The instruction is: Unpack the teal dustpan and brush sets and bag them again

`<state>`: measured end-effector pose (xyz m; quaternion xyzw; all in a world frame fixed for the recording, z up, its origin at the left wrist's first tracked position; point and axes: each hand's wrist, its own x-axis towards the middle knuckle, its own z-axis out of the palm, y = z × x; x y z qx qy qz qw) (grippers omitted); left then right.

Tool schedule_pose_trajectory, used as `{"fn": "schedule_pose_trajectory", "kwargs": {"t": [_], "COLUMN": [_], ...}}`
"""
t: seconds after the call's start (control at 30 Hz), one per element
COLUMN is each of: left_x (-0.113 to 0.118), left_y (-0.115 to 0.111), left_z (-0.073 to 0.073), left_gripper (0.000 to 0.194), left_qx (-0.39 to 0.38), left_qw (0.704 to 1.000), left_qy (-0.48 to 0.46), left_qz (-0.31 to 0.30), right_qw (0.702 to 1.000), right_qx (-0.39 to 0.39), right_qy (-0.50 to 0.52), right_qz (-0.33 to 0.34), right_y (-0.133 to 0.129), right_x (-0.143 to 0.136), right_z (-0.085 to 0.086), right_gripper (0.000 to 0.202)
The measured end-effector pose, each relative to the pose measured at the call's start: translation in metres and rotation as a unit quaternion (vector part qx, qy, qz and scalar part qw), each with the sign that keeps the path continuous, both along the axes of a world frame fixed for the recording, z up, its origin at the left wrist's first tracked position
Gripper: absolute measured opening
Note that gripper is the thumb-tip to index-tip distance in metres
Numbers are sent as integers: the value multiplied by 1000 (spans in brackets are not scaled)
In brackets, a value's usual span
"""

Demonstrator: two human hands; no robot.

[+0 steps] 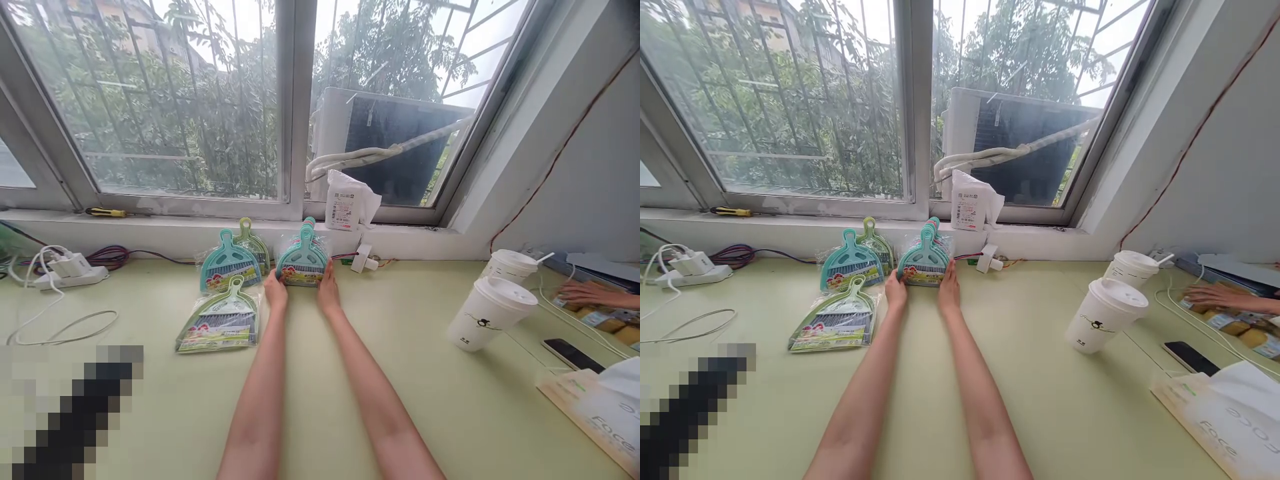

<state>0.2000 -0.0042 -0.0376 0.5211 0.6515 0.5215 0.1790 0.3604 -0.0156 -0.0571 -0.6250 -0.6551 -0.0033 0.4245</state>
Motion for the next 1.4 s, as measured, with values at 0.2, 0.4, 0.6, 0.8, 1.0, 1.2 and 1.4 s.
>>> {"fn": "schedule_pose_trajectory", "kwargs": {"t": [0.2, 0.4, 0.6, 0.8, 1.0, 1.2, 1.4], "left_x": [0, 0, 1, 4, 5, 6, 14], "left_y": [1, 4, 5, 6, 4, 4, -17], "left_z": [-3, -7, -5, -3, -1, 1, 8], "left_gripper": [40, 63, 67, 66, 67, 61, 56], "left_qx": [-9, 18, 59, 70, 91, 133, 197], "left_qw": [999, 999, 998, 997, 995, 990, 976], "left_qy": [26, -3, 5, 7, 6, 35, 87], "left_qz": [-37, -34, -31, -38, -30, 5, 41], "right_qw": [999, 999, 999, 999, 999, 998, 996], "right_qx": [7, 9, 32, 35, 46, 66, 84], "right_qy": [11, 20, 5, -2, 1, -13, -24], "right_qz": [42, 25, 21, 13, 7, -4, -20], "right_y": [-3, -2, -2, -5, -7, -3, -7], "right_x": [3, 2, 2, 0, 0, 0, 2], "right_z": [-2, -2, 0, 5, 9, 7, 9], "right_gripper": [101, 101, 96, 92, 84, 83, 80]}}
